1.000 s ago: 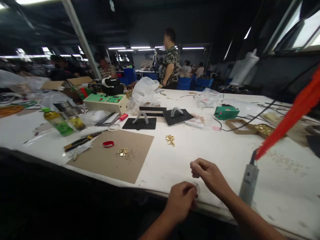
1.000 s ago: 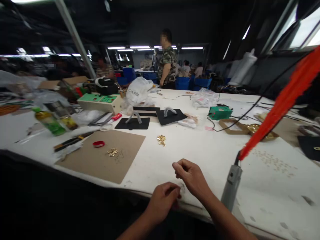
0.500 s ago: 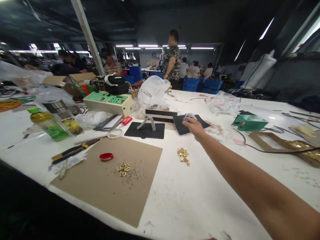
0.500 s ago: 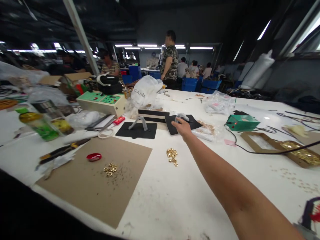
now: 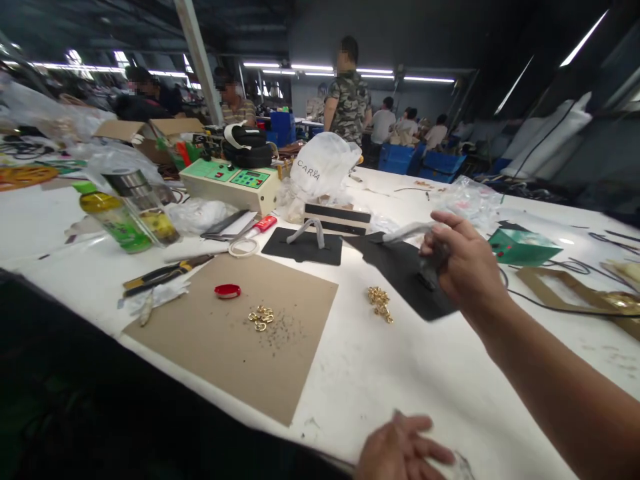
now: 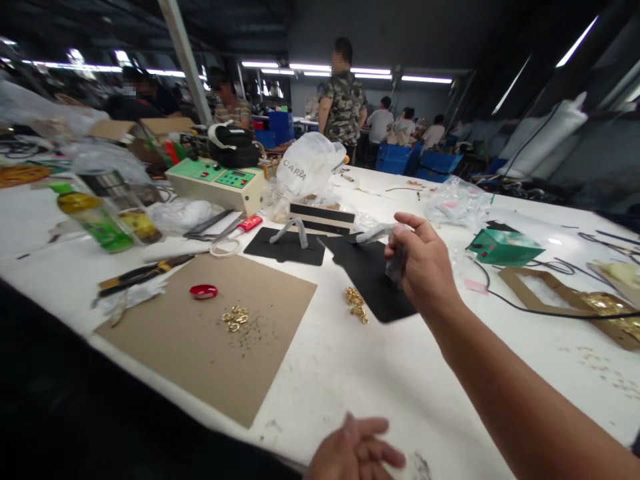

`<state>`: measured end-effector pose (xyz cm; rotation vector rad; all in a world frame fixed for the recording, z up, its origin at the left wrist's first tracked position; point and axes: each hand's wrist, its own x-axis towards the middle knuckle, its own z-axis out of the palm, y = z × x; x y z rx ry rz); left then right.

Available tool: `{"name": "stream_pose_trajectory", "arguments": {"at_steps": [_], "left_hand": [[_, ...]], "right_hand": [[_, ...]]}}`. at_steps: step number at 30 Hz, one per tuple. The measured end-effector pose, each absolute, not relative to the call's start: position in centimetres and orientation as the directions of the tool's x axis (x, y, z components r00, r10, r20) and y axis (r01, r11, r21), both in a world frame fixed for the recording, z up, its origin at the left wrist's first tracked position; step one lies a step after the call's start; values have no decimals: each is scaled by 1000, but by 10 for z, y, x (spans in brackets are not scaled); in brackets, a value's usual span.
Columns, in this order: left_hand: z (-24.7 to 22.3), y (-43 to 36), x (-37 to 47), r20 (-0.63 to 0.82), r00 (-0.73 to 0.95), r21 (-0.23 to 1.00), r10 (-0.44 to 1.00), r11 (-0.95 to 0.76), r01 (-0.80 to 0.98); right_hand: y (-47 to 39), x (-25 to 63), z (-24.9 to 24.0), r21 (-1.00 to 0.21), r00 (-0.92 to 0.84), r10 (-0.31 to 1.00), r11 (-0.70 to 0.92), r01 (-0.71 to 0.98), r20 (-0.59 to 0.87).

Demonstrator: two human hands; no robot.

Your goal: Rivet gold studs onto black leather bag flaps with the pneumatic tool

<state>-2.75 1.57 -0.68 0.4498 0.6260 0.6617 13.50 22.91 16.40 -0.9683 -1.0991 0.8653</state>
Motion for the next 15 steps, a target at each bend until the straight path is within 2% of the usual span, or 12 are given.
{"name": "stream_pose_trajectory", "arguments": {"at_steps": [2, 3, 6, 9, 10, 12, 15], "left_hand": [[15, 15, -50, -295, 546, 377, 784, 620, -688], [27, 13, -64, -261, 473, 326, 841, 539, -777], [56, -4, -109, -284, 293, 340, 913, 381, -860], [64, -31, -142, -440, 240, 384, 865, 423, -821], [62, -41, -149, -492, 219, 391, 843, 439, -809], [54, -60, -160, -567, 162, 394, 807, 439, -807], [42, -85, -171, -616, 89, 383, 782, 396, -835]], "right_hand": [[149, 122, 167, -958, 138, 958, 267, -106, 252], [111, 114, 163, -974, 93, 977, 202, -103, 193], [14, 92, 141, -997, -44, 999, -13, -81, -10], [-42, 77, 125, -977, -375, 904, -213, 18, -204], [-50, 74, 125, -971, -467, 851, -219, 100, -240], [-51, 67, 130, -952, -529, 813, -96, 289, -243], [-23, 47, 135, -865, -436, 898, 172, 472, -60]]}}
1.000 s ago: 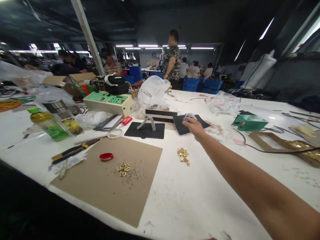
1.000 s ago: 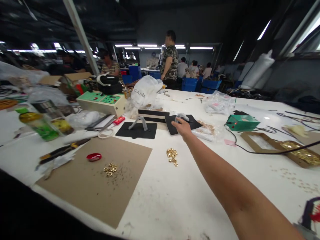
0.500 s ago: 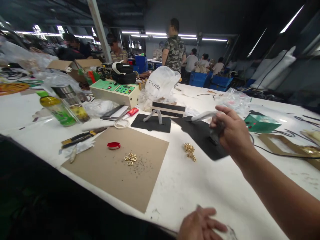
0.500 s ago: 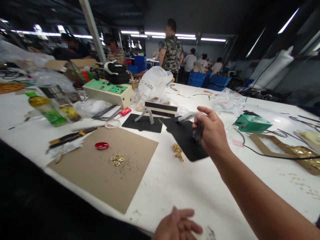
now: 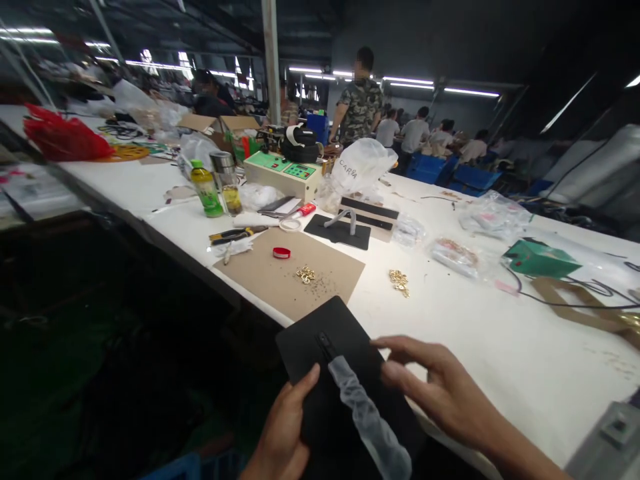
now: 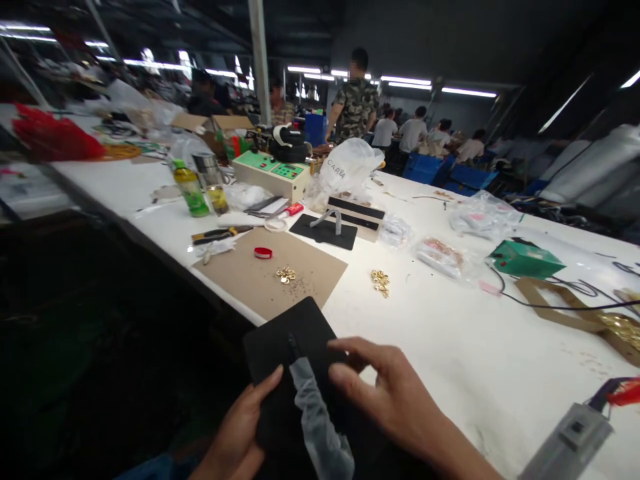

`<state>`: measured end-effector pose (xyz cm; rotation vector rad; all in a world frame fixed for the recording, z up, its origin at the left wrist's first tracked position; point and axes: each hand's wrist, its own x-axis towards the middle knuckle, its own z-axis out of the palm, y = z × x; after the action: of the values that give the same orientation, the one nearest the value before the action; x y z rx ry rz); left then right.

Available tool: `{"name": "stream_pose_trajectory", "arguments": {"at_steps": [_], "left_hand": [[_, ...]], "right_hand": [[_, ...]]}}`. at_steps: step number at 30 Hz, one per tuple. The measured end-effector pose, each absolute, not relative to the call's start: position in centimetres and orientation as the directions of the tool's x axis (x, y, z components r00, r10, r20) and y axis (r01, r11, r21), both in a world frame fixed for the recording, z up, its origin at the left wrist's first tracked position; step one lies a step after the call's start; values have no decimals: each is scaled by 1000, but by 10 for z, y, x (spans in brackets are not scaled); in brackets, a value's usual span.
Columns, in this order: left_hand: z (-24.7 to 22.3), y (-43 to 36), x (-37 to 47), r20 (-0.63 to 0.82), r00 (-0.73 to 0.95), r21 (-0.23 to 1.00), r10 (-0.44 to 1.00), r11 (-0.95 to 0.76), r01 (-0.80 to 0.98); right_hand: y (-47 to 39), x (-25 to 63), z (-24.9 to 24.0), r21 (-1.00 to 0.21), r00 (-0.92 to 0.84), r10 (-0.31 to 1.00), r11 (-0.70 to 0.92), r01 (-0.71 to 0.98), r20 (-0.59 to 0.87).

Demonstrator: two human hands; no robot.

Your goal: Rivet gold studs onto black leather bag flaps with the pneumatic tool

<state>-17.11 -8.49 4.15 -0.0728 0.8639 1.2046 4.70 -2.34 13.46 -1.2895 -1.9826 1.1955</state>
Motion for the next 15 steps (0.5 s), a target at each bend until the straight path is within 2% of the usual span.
{"name": "stream_pose_trajectory", "arguments": {"at_steps": [2, 4, 6, 9, 15], "left_hand": [[37, -98, -177, -634, 38, 392, 773, 364, -845], [35, -108, -184, -648, -5, 413, 762, 345, -843], [33, -114, -190, -649, -23, 430, 760, 342, -835], [26, -120, -201, -631, -48, 467, 775, 330, -821], [27, -132, -218, -627, -128, 590, 768, 361, -722]], "right_hand": [[8, 22, 128, -827, -384, 920, 276, 489, 80], [42, -11, 113, -793, -416, 895, 367, 485, 160], [74, -47, 93, -714, -432, 888, 402, 572, 154], [111, -94, 66, -590, -380, 919, 365, 720, 104], [131, -139, 50, -500, -324, 943, 315, 807, 71]]}}
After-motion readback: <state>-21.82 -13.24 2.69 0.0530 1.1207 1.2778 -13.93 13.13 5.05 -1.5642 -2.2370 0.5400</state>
